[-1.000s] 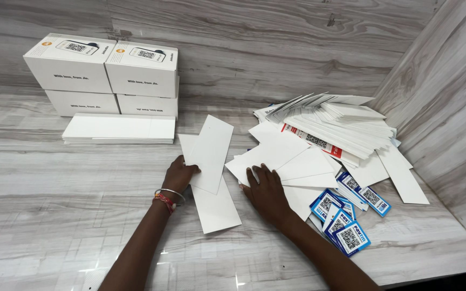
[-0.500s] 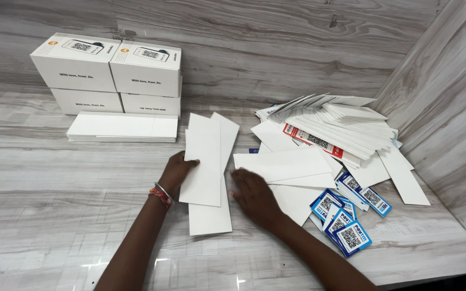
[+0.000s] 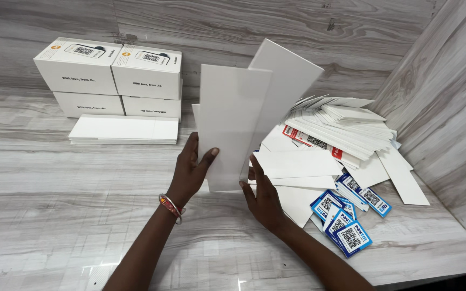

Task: The person stacks white boxes and then repeatedly picks up sheets of white paper from a pile, aligns them, and places them into a neat stack on the floor. The person handles the paper one at a time or in small groups throughout the clip.

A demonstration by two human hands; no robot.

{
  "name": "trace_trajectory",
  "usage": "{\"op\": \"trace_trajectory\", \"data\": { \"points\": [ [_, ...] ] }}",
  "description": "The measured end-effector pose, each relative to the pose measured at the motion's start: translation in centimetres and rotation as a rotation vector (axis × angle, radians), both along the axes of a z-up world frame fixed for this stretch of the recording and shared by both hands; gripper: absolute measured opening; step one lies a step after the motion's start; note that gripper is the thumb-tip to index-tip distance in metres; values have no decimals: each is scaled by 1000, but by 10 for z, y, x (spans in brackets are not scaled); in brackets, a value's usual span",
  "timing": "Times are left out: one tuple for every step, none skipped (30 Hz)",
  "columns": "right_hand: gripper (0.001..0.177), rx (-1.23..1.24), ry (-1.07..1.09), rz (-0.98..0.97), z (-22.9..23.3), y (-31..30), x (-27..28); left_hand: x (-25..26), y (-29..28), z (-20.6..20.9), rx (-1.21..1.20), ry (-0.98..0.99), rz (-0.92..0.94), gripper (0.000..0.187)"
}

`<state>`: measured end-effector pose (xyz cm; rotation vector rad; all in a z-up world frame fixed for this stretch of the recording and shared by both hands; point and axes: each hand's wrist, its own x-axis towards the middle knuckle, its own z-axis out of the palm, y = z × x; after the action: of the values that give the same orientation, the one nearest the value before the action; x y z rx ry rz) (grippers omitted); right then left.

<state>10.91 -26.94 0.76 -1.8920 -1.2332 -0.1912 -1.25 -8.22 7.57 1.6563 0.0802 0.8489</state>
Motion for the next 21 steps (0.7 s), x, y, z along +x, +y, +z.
{"op": "trace_trajectory", "data": {
  "points": [
    [78, -1, -46, -15, -5, 1, 3, 2, -3, -2, 16, 13, 2, 48],
    [79, -2, -91, -31, -8, 1, 6, 5, -6, -5, 33, 26, 3, 49],
    [80, -1, -137, -46, -11, 1, 9, 6, -7, -9, 50, 39, 5, 50],
    [80, 4, -103, -45, -13, 2, 9, 8, -7, -13, 98, 24, 5, 48],
    [79, 8, -69, -43, -15, 3, 9, 11, -8, -18, 143, 9, 6, 46],
    [78, 12, -35, -42, -16, 4, 9, 13, -8, -23, 189, -5, 7, 44],
    [79, 4, -33, -54, -16, 4, 8, 13, -10, -29, 183, 45, 8, 46],
    [79, -4, -32, -66, -16, 4, 8, 14, -13, -34, 177, 95, 8, 48],
    [80, -10, -31, -79, -15, 5, 8, 16, -16, -38, 173, 143, 8, 50],
    [80, -7, -18, -85, -14, 5, 8, 17, -18, -41, 160, 178, -6, 52],
    [80, -6, -4, -90, -13, 4, 7, 18, -20, -44, 145, 213, -19, 54],
    [80, -4, 10, -95, -13, 3, 7, 19, -22, -46, 130, 248, -32, 56],
    [79, -10, 10, -99, -12, 4, 8, 20, -21, -48, 121, 269, -39, 55],
    [78, -15, 10, -103, -11, 4, 9, 21, -20, -51, 111, 290, -47, 54],
    [77, -20, 11, -107, -11, 4, 10, 21, -19, -53, 102, 312, -54, 53],
    [75, -20, 13, -109, -11, 4, 9, 23, -19, -56, 103, 300, -54, 57],
    [73, -19, 14, -108, -11, 4, 9, 24, -18, -58, 105, 286, -53, 61],
    [72, -18, 15, -108, -10, 4, 9, 25, -17, -60, 108, 272, -52, 65],
    [71, -18, 11, -113, -10, 4, 9, 26, -16, -63, 107, 273, -49, 68],
    [70, -19, 7, -117, -9, 4, 8, 27, -16, -65, 107, 273, -46, 70],
    [69, -19, 4, -122, -9, 4, 7, 27, -16, -67, 106, 274, -44, 73]
  ]
}}
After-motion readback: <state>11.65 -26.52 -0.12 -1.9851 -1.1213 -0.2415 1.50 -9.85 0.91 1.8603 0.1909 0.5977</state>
